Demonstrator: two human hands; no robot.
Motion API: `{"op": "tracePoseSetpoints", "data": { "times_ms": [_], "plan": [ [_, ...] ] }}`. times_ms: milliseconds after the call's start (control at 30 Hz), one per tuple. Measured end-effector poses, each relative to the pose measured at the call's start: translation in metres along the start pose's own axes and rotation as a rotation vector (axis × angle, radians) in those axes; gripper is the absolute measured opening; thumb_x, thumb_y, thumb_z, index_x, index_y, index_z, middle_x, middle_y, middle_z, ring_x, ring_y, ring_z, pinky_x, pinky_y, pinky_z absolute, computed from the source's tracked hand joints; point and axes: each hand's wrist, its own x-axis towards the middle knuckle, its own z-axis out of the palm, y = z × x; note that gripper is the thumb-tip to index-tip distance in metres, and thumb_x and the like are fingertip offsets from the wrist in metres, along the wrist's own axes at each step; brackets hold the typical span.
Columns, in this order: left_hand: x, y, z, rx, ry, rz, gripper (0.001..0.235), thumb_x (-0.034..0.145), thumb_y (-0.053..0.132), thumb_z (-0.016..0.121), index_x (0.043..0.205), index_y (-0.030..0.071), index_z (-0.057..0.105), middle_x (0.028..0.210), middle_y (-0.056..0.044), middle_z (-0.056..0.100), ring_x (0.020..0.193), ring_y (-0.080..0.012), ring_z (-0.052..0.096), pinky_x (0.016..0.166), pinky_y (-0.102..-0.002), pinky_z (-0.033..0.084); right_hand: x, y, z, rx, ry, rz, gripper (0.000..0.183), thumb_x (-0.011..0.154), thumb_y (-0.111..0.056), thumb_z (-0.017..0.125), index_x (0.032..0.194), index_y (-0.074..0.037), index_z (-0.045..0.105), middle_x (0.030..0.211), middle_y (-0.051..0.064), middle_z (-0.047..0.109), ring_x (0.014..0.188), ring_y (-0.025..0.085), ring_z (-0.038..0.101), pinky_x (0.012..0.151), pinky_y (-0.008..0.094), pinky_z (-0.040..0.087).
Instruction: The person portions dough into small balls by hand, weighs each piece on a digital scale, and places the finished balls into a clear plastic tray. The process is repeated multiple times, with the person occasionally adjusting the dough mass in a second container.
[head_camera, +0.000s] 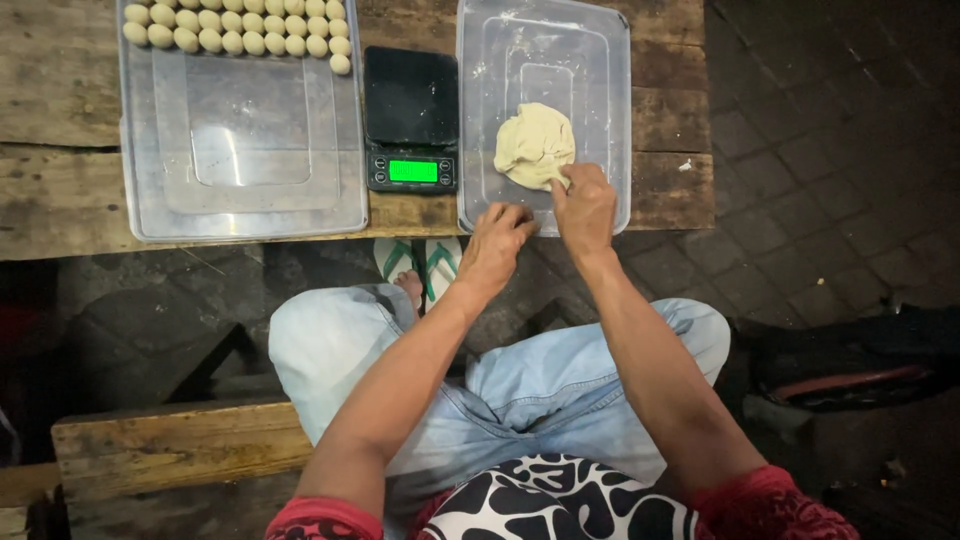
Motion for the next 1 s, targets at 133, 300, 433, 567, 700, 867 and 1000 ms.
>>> {"op": "tracePoseSetpoints", "data": {
  "times_ms": [133,300,433,567,700,867,1000],
  "plan": [
    [-0.001,-0.002,0.004,-0.037,-0.022,-0.023,0.023,0.101,0.009,0.051,0.106,0.012,0.074,0.113,-0.008,0.064,0.113,-0.0326,0.058,0.083,-0.042,0.05,-0.005,0.006,0.005,0.088,0.062,0.094,0.021,0.079,-0.006,0.084,0.1,-0.005,0.079,0.087,0.013,0.067,0.079,0.035,0.072,0.071,0.041,0.058],
    [-0.006,-0.004,0.012,-0.053,0.016,-0.023,0.024,0.101,0.01,0.052,0.108,0.013,0.074,0.116,-0.007,0.064,0.115,-0.032,0.058,0.082,-0.042,0.051,-0.01,0.012,0.007,0.137,0.079,0.195,0.022,0.076,-0.006,0.083,0.098,-0.011,0.082,0.085,0.012,0.07,0.077,0.033,0.072,0.071,0.039,0.057],
    [-0.004,-0.006,0.014,-0.038,0.025,-0.031,0.023,0.101,0.011,0.053,0.109,0.014,0.074,0.117,-0.006,0.064,0.116,-0.0323,0.058,0.084,-0.042,0.052,-0.007,0.016,0.002,0.199,-0.011,0.266,0.025,0.078,-0.007,0.083,0.103,-0.012,0.083,0.089,0.013,0.073,0.08,0.03,0.072,0.072,0.037,0.057],
    [-0.006,-0.002,0.014,-0.029,0.055,-0.04,0.021,0.1,0.013,0.054,0.106,0.013,0.074,0.116,-0.006,0.064,0.114,-0.0328,0.058,0.083,-0.041,0.051,-0.018,0.025,0.001,0.299,-0.106,0.353,0.031,0.079,-0.011,0.081,0.109,-0.016,0.084,0.095,0.015,0.075,0.086,0.031,0.073,0.074,0.038,0.058],
    [-0.005,-0.006,0.02,-0.017,0.053,-0.041,0.019,0.1,0.015,0.055,0.105,0.016,0.074,0.116,-0.003,0.063,0.115,-0.0288,0.056,0.085,-0.037,0.05,-0.019,0.007,-0.018,0.409,-0.157,0.522,0.036,0.078,-0.016,0.08,0.113,-0.02,0.083,0.1,0.014,0.077,0.09,0.026,0.075,0.076,0.036,0.058],
    [-0.005,-0.009,0.02,-0.137,0.111,-0.006,0.02,0.104,0.016,0.055,0.105,0.013,0.075,0.11,-0.008,0.065,0.106,-0.0344,0.059,0.08,-0.042,0.053,-0.023,-0.023,-0.05,0.965,-0.038,0.837,0.039,0.082,-0.003,0.083,0.12,0.002,0.073,0.097,0.012,0.072,0.085,0.016,0.075,0.077,0.031,0.068],
    [-0.002,-0.025,0.043,-0.14,0.089,-0.047,0.012,0.096,0.017,0.068,0.098,0.005,0.071,0.109,-0.013,0.066,0.105,-0.0369,0.06,0.086,-0.041,0.053,-0.039,-0.012,-0.044,1.171,0.001,0.94,0.041,0.086,-0.001,0.083,0.124,0.003,0.069,0.11,0.017,0.072,0.095,0.025,0.077,0.086,0.038,0.069]
  ]
}}
